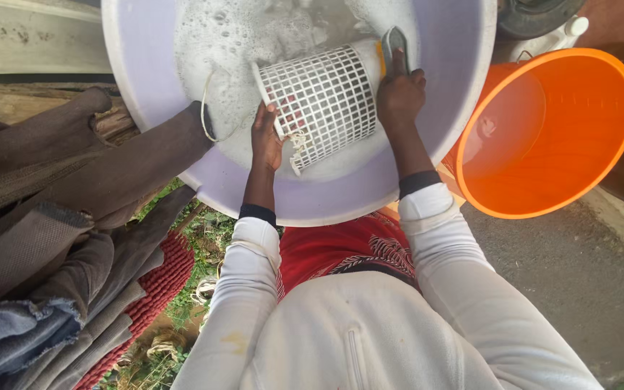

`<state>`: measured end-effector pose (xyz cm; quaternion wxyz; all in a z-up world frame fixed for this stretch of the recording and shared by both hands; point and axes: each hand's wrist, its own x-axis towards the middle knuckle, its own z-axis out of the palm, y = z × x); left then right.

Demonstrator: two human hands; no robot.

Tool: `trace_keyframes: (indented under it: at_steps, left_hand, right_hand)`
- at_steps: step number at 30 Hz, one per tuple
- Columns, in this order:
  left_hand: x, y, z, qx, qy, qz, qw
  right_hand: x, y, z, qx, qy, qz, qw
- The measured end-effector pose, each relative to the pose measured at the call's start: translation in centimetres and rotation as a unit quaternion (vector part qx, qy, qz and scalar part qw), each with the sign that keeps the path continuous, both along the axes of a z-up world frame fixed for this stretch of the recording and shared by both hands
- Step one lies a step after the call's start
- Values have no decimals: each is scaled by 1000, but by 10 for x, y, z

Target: The person uses a broom and a brush to wash a plastic basket in a basin of soapy water.

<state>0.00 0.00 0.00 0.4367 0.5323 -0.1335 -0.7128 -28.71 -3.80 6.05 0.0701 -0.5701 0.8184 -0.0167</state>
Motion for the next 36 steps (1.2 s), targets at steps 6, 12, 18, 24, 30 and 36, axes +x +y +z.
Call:
trace_keyframes:
  at_steps: [6, 12, 18, 24, 30, 36]
  left_hand:
    - [8, 22, -16, -7, 16, 11, 1000]
    - [9, 48, -2, -55, 30, -14, 998]
    - [24, 2, -9, 38, 0, -50, 998]
    - [5, -14, -4, -40, -45, -77, 995]
    - [9, -21, -5, 39, -10, -28, 999]
    - [3, -32, 11, 30, -66, -82, 994]
  right_hand:
    - [133, 40, -7, 75, -162, 151, 972]
    - [8, -23, -16, -15, -37, 43, 998]
    - [144, 38, -19, 101, -162, 154, 969]
    - [-3, 13, -37, 67, 1, 29, 997]
    - [136, 41, -27, 75, -160, 80, 981]
    - [54, 35, -9, 84, -131, 57, 986]
